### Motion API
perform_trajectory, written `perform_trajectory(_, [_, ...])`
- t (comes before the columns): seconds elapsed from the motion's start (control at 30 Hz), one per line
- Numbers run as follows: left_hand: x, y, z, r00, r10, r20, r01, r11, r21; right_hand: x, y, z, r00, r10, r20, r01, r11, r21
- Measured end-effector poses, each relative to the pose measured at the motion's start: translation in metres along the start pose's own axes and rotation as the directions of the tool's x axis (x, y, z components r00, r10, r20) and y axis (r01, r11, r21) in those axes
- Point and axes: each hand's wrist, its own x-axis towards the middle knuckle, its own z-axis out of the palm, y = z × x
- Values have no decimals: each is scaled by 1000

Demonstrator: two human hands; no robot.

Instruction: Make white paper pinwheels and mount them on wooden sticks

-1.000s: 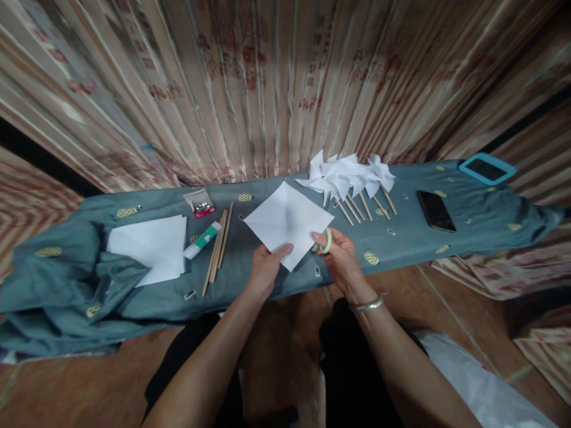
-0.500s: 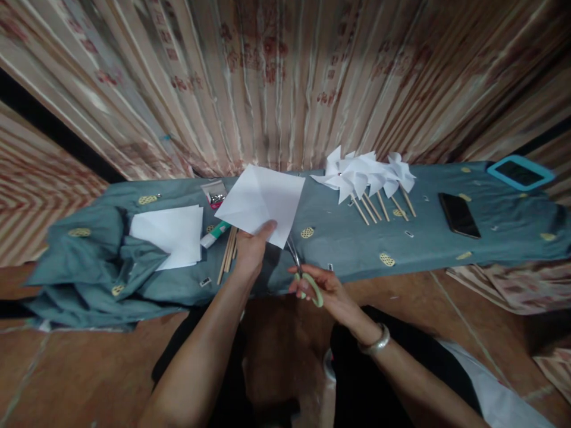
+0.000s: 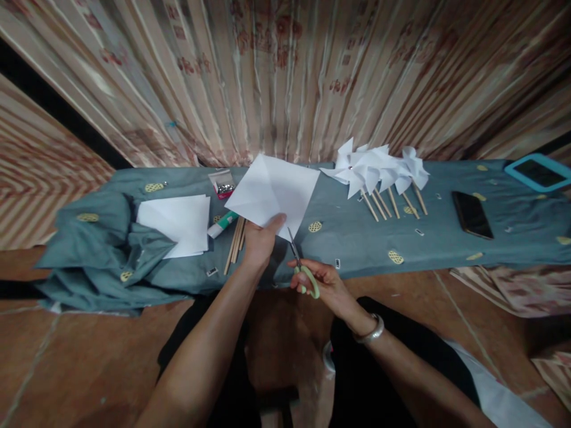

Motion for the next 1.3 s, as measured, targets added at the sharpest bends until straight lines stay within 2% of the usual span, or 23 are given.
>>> perform_trajectory(0.37, [2, -6, -2, 1000, 19, 6, -19, 999, 37, 2, 3, -3, 999, -4, 36, 6, 999, -50])
perform_trajectory(0.73, [1, -5, -2, 1000, 15, 22, -16, 999, 29, 3, 7, -3, 1000, -23, 11, 24, 999, -37])
perform_trajectory(1.0, [4, -3, -5, 999, -49, -3, 49, 999, -18, 2, 2, -2, 1000, 1, -1, -1, 1000, -28])
perform_trajectory(1.1, [6, -4, -8, 997, -69, -34, 69, 997, 19, 2, 2, -2, 1000, 4, -6, -4, 1000, -29])
perform_trajectory(1.3, [4, -6, -8, 999, 32, 2, -32, 993, 113, 2, 3, -3, 999, 3, -39, -4, 1000, -13])
